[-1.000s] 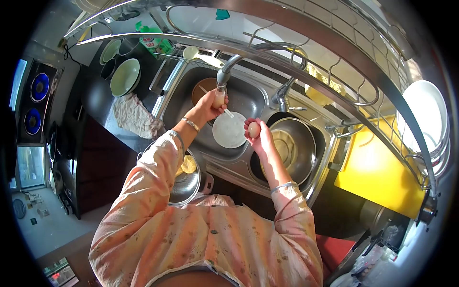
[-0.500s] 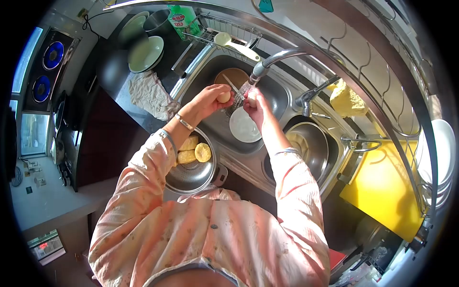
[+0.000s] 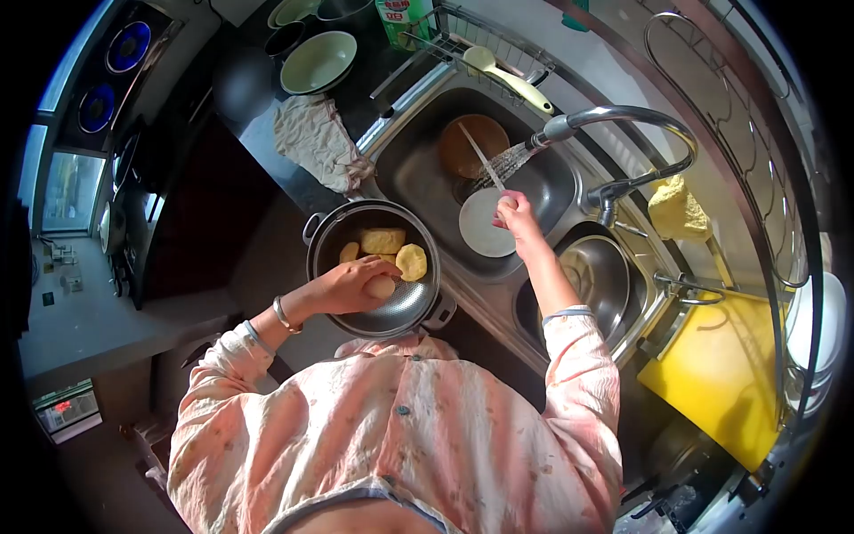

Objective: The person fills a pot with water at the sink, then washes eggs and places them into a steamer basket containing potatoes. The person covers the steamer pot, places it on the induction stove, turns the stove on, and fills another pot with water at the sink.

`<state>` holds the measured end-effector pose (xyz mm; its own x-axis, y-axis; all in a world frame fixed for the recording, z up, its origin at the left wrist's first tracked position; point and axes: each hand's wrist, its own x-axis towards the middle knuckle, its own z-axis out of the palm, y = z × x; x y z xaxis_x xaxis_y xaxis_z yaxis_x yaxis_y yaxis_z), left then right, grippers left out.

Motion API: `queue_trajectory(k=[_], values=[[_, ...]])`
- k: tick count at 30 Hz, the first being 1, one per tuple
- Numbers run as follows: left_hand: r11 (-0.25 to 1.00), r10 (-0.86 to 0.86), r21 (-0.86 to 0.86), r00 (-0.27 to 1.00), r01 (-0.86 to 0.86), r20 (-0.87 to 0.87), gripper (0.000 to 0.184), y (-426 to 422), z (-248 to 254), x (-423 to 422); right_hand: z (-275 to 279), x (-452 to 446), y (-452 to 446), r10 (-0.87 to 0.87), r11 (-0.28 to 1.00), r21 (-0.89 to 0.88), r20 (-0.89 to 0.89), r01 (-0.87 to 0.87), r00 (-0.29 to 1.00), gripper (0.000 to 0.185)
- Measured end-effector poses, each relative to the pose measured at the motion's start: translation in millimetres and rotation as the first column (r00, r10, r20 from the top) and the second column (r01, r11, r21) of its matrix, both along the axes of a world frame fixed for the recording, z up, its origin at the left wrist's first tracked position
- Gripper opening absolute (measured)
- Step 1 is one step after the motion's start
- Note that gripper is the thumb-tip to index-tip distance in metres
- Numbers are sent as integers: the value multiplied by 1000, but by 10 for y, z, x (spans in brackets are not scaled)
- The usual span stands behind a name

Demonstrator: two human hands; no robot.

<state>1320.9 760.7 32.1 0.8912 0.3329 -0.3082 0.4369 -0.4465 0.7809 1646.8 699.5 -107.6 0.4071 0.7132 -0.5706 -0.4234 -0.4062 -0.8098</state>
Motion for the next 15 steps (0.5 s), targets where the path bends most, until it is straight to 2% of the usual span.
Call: queue_trajectory(k=[1,2,4,5,6,8,10,11,12,14,15], values=[[1000,22,-14,997,-23,-81,40,-95,-74,-125,121,-110,-65,88,993,59,227,-104,970,32],[998,43,-28,986,-48,-163,37,-165,-76,-205,204,-207,-125,92,992,59,229,-108,969,32],[999,36,15,993,-35,-111,34,-241,-69,-311,368,-384,-204,127,950,159,587,-267,800,40],[998,25,57,998,-22,-61,32,-253,-74,-349,568,-518,-234,117,918,219,647,-330,754,41],[998,28,59,998,-25,-56,32,-254,-132,-386,827,-661,-249,99,878,272,703,-395,704,42],[983,-66,176,994,50,84,31,-268,-274,-465,1311,-882,-253,312,756,179,748,-630,586,41],[982,-60,181,997,49,56,31,-285,-246,-480,1503,-1112,-261,383,556,88,855,-826,349,40],[981,-59,185,998,53,24,31,-291,-236,-478,1496,-1236,-286,495,492,41,808,-869,319,40],[981,-60,188,998,54,29,31,-309,-249,-484,1373,-1341,-317,500,415,-11,838,-910,217,39],[942,-45,332,999,46,-10,11,-344,-289,-500,1199,-1516,-364,465,287,-157,886,-945,-6,34],[941,-52,335,999,50,-5,11,-329,-277,-497,1137,-1598,-357,462,294,-162,887,-942,-8,34]])
